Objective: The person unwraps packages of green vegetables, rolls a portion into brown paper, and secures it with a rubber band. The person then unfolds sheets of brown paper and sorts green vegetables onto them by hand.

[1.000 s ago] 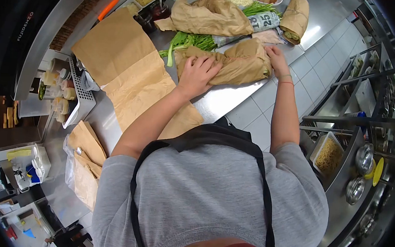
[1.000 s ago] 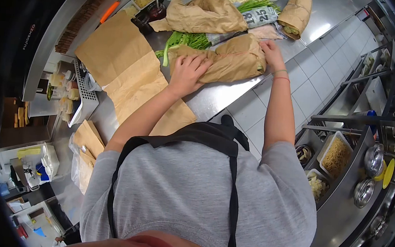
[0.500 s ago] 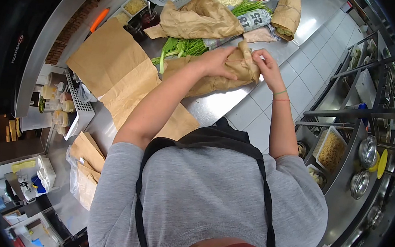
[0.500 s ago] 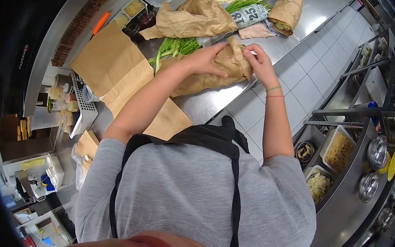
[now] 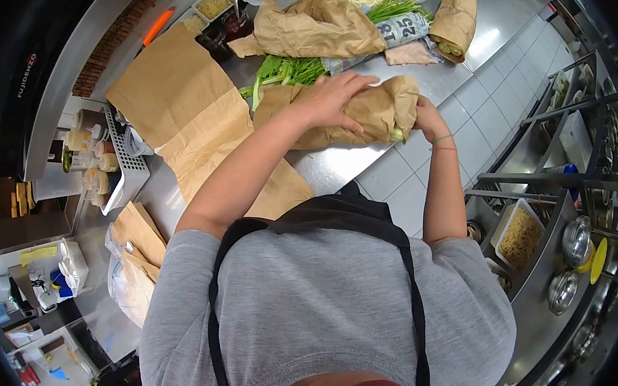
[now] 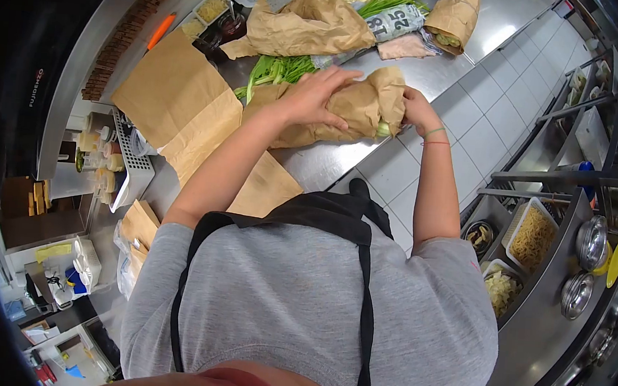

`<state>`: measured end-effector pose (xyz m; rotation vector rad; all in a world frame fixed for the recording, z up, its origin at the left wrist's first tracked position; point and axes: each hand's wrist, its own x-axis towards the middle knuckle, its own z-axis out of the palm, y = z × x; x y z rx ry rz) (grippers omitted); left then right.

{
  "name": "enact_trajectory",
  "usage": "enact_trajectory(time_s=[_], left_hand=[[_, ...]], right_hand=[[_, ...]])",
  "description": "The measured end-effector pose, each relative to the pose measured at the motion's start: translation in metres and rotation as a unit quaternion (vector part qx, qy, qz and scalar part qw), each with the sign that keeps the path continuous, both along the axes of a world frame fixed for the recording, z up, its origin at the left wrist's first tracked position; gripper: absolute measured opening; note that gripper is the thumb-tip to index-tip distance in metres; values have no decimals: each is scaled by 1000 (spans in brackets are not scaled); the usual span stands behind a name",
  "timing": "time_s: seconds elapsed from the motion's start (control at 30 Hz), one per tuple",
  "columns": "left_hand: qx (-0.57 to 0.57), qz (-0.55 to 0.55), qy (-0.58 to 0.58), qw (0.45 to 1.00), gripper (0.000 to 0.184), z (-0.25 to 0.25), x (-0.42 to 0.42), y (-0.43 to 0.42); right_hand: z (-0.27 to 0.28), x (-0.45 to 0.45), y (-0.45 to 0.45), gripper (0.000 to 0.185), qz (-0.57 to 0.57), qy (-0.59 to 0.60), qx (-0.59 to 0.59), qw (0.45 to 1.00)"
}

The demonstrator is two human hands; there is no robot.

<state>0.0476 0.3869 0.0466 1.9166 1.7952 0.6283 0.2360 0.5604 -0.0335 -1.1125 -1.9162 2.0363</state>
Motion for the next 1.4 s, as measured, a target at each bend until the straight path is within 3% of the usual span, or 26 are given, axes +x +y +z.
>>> enact_trajectory(time_s=[0.07, 0.1, 0.17, 0.2, 0.23, 0.27, 0.3, 0.37, 0.4, 0.47, 0.6, 0.67, 0.7, 0.77, 0.93, 1.0, 1.1, 1.13, 1.17, 1.23, 1.3, 1.37, 1.4], left_hand=[[73, 8, 133, 988, 105, 15, 11, -6], [72, 6, 132, 989, 105, 14, 20, -11], [55, -9, 310, 949, 106, 7, 41, -17], [105, 18, 321, 941, 100, -3, 45, -18], [106, 17, 321, 941, 100, -4, 41, -15], [98, 19, 242, 965, 96, -4, 32, -8], [89, 20, 160, 983, 92, -4, 26, -6], [90, 5, 126, 988, 82, 20, 21, -7], [81, -19, 105, 991, 79, 31, 18, -8], [83, -44, 74, 993, 73, 43, 13, -9], [112, -41, 37, 992, 67, 42, 1, -11], [133, 2, 100, 986, 67, 38, -11, -9], [130, 3, 101, 986, 67, 41, -14, -10], [81, 62, 77, 992, 65, 47, -20, -6], [103, 91, 51, 989, 64, 36, -32, 8], [137, 105, 128, 977, 63, 35, -32, 12], [143, 120, 129, 974, 62, 39, -35, 12], [145, 117, 130, 974, 62, 38, -42, 14], [148, 123, 78, 978, 62, 36, -53, 16], [150, 126, 23, 980, 62, 32, -65, 21], [172, 161, 15, 972, 62, 29, -72, 19], [141, 182, 24, 973, 63, 30, -64, 16], [173, 197, 98, 960, 64, 25, -59, 16]], right_hand=[[24, 5, -17, 25, -26, -12, -53, 998], [21, 7, -16, 25, -29, -12, -54, 998], [11, 9, -12, 23, -4, 38, -106, 994], [0, 12, -9, 23, -4, 37, -107, 994], [-9, 14, -6, 22, -11, 129, -220, 967], [-19, 18, -3, 21, -20, 219, -328, 919], [-18, 20, -4, 21, -22, 219, -328, 919], [-9, 18, -11, 21, -45, 233, -358, 903], [-8, 14, -13, 21, -44, 234, -359, 903], [-2, 5, -16, 21, -106, 138, -254, 951], [35, -1, -30, 20, -102, 94, -213, 967], [42, 8, -28, 15, 4, 156, -243, 957], [41, 12, -28, 15, 6, 157, -245, 957], [40, 19, -26, 12, -6, 216, -279, 936], [34, 8, -49, 14, -104, 322, -327, 882], [47, 4, -63, 14, -121, 390, -322, 854], [52, 4, -58, 14, -204, 436, -334, 811], [40, 10, -50, 15, -89, 472, -368, 796], [25, 10, -49, 15, -89, 474, -366, 796], [7, 14, -56, 17, -110, 343, -375, 854], [2, 14, -57, 19, -69, 374, -384, 842], [30, 11, -65, 20, -99, 384, -409, 822], [12, 9, -48, 21, 52, 485, -465, 738]])
